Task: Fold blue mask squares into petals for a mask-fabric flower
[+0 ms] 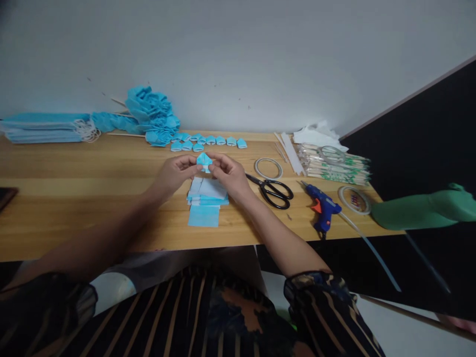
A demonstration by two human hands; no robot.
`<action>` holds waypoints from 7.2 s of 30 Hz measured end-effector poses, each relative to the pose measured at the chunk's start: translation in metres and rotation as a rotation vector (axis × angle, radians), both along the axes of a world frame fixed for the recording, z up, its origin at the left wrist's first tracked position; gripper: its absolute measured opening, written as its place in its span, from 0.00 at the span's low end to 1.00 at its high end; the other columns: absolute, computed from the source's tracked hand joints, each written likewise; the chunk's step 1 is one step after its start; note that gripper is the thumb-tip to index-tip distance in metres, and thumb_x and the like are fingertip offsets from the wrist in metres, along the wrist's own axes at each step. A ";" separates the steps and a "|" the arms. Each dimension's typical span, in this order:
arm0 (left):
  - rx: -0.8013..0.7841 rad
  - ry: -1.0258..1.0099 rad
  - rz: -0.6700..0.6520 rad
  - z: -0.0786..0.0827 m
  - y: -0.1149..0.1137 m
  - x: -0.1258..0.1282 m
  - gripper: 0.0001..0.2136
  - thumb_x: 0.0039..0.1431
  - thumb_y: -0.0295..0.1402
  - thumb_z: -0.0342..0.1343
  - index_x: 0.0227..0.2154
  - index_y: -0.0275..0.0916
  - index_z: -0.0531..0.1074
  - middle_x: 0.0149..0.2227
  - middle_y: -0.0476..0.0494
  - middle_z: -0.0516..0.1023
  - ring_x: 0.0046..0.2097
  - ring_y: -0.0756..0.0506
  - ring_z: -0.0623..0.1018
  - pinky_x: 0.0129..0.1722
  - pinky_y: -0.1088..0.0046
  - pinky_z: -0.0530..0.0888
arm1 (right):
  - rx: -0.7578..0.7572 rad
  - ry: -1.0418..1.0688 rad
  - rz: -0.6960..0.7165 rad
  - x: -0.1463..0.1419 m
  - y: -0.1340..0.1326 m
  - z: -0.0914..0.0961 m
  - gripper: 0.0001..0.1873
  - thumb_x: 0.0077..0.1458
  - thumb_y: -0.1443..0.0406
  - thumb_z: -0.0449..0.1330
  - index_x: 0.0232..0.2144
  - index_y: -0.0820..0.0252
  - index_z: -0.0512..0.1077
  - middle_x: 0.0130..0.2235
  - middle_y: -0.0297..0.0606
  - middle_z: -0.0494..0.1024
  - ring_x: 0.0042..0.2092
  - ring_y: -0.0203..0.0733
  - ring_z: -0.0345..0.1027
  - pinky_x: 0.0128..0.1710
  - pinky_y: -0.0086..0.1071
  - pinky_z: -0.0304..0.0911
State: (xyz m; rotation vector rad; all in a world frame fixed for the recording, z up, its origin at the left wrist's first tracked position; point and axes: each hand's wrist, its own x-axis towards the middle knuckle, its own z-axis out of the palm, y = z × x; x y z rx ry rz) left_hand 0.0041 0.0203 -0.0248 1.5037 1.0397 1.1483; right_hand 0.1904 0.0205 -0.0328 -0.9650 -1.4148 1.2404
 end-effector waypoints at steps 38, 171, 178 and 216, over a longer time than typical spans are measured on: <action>-0.107 0.040 -0.009 0.000 -0.003 0.002 0.13 0.48 0.42 0.67 0.23 0.37 0.76 0.23 0.49 0.76 0.24 0.53 0.69 0.26 0.76 0.67 | 0.297 -1.214 -0.354 0.103 -0.016 -0.007 0.11 0.65 0.63 0.60 0.43 0.54 0.82 0.42 0.41 0.85 0.44 0.47 0.76 0.38 0.35 0.63; -0.230 -0.063 0.062 0.001 -0.007 0.008 0.11 0.62 0.36 0.57 0.25 0.37 0.72 0.23 0.50 0.71 0.24 0.53 0.68 0.26 0.77 0.64 | 0.912 -0.724 -0.117 0.018 0.015 0.011 0.09 0.65 0.65 0.60 0.43 0.52 0.80 0.38 0.39 0.84 0.42 0.46 0.76 0.43 0.43 0.68; -0.188 -0.043 0.025 -0.004 -0.008 0.007 0.12 0.60 0.39 0.58 0.24 0.38 0.71 0.23 0.51 0.70 0.24 0.53 0.68 0.26 0.77 0.64 | 0.961 -0.734 -0.135 0.018 0.018 0.008 0.08 0.66 0.64 0.60 0.38 0.54 0.81 0.35 0.38 0.83 0.39 0.44 0.75 0.41 0.41 0.66; -0.236 -0.037 0.086 0.003 -0.009 0.010 0.10 0.56 0.35 0.59 0.22 0.37 0.71 0.21 0.52 0.71 0.22 0.54 0.65 0.23 0.77 0.61 | 0.924 -0.637 -0.303 0.013 0.014 0.010 0.09 0.66 0.64 0.59 0.32 0.52 0.74 0.31 0.36 0.80 0.35 0.44 0.73 0.39 0.41 0.67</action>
